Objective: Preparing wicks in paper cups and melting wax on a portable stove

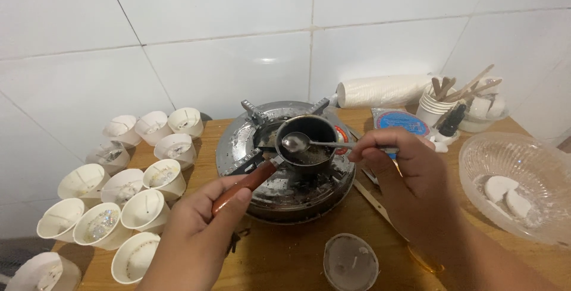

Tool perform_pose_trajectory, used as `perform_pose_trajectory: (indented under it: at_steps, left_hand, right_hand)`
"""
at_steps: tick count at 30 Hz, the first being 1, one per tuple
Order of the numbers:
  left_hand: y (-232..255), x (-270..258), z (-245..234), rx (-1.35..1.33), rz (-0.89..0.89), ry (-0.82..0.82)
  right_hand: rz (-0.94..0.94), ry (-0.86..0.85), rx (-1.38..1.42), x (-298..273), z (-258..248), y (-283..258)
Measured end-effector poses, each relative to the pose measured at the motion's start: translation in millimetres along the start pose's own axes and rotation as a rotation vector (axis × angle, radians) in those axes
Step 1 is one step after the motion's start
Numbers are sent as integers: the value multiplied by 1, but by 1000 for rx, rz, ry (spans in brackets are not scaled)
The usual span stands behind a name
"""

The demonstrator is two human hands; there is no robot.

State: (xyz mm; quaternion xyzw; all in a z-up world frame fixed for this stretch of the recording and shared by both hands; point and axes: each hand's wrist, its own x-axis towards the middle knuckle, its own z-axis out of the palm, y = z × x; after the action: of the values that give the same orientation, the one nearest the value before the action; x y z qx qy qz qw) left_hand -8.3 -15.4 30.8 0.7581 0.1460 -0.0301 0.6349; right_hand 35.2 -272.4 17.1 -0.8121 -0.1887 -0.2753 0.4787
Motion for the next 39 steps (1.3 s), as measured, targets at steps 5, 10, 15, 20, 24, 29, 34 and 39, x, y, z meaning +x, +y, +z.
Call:
perform_pose_trajectory:
  at_steps: [5,10,15,20,24,29,34,39]
  left_hand:
    - [-20,15,-4,-312,-173,-68]
    - [-11,10,0,-372,-129,-130]
    - [-23,17,-6,-451,-95,-112]
    - [-18,12,-19,-455,59,-99]
    - [-12,-2,-25,-352,-20,-17]
    - [-27,-10,-39,-356,-158,47]
    - [-53,-14,-38,-440,-135,94]
    - [-47,-15,-27,-331,-115,96]
  right_hand:
    - [7,-38,122,-1,2,-4]
    - [29,-23,139,-3,3,-7]
    - [-30,10,-27,-2,-1,-5]
    - [-6,47,90,-8,-1,-11]
    - [33,25,101,-8,-3,-20]
    - [-89,-56,-44,-9,-5,-13]
    - [19,-145,-1,-10,-2,-11]
    - [-95,-157,-25,-9,-1,-2]
